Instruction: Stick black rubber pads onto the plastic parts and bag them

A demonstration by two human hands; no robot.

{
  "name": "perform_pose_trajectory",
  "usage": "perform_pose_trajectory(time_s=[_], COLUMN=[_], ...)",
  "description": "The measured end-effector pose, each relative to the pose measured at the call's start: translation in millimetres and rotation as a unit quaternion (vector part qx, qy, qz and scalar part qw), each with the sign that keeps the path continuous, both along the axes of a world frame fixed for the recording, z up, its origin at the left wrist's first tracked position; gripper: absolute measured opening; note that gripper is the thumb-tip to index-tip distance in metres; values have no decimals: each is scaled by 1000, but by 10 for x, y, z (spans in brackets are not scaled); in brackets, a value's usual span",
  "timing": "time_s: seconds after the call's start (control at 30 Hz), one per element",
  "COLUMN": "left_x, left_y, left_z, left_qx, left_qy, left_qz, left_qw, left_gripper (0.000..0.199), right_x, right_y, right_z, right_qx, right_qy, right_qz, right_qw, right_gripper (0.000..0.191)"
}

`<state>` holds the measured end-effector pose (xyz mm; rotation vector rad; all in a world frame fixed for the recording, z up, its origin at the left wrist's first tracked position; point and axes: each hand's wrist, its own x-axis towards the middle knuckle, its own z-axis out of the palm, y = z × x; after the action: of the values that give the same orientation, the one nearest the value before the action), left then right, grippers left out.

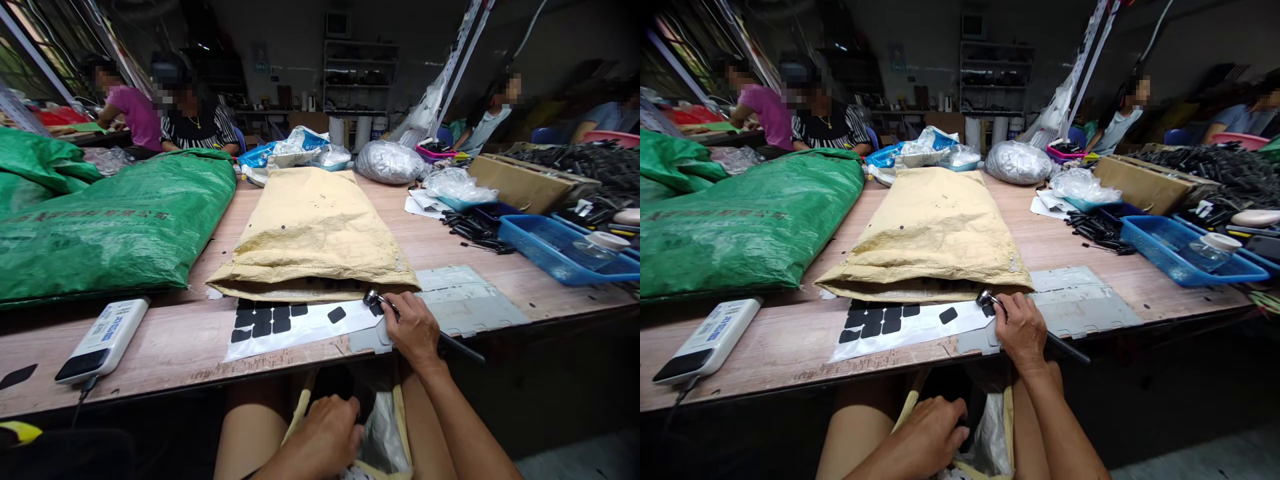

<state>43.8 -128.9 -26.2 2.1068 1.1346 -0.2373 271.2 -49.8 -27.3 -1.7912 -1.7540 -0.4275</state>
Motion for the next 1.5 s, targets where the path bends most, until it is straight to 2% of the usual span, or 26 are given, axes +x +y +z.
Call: perform_pose_trajectory(time_s=[0.07, 0.13, 0.2, 0.27, 0.33, 0.4, 0.47, 0.67, 0.8, 1.0, 1.13, 1.2, 1.33, 1.43, 1.5], left_x=[-58, -129, -204, -273, -322, -338, -319, -213, -265, -474, -496, -445, -312, -266, -265], left_y=[246, 594, 998, 1394, 1713, 1918, 2012, 1976, 1919, 1654, 1392, 1304, 1245, 1251, 1256], left_z=[250, 463, 598, 653, 656, 638, 615, 538, 527, 693, 768, 709, 448, 292, 250], left_qx=[-14, -4, 112, 211, 289, 320, 321, 320, 305, 277, 258, 257, 242, 250, 257], left_qy=[-107, -186, -194, -159, -103, -72, -56, -8, 10, 40, 5, -59, -196, -233, -245], left_qz=[0, 35, 126, 197, 236, 253, 259, 284, 288, 285, 271, 224, 128, 128, 133], left_qw=[994, 982, 966, 944, 922, 910, 909, 904, 908, 917, 927, 938, 942, 931, 925], left_gripper=[22, 32, 30, 23, 23, 22, 18, 17, 19, 13, 12, 10, 12, 12, 12], right_x=[0, 3, 6, 10, 10, 7, 2, 2, 1, 2, 6, 5, 2, 11, 26], right_y=[-2, -2, 0, 1, -1, -5, -7, -1, 2, 11, 9, 5, -3, 4, 15], right_z=[-1, -6, -10, -9, -1, 10, 18, 13, 10, 4, 1, 5, 7, -10, -25], right_qx=[0, 1, 1, 0, -3, -6, -6, -6, -1, -2, -2, -6, -8, -2, 1], right_qy=[1, 3, 6, 7, 7, 9, 13, 17, 22, 23, 17, 13, 10, 15, 19], right_qz=[1, 3, 3, 3, 4, 5, 4, 5, 9, 11, 8, 3, 0, 6, 11], right_qw=[1000, 1000, 1000, 1000, 1000, 1000, 1000, 1000, 1000, 1000, 1000, 1000, 1000, 1000, 1000], right_gripper=[16, 16, 16, 16, 17, 17, 17, 17, 17, 17, 17, 17, 17, 18, 18])
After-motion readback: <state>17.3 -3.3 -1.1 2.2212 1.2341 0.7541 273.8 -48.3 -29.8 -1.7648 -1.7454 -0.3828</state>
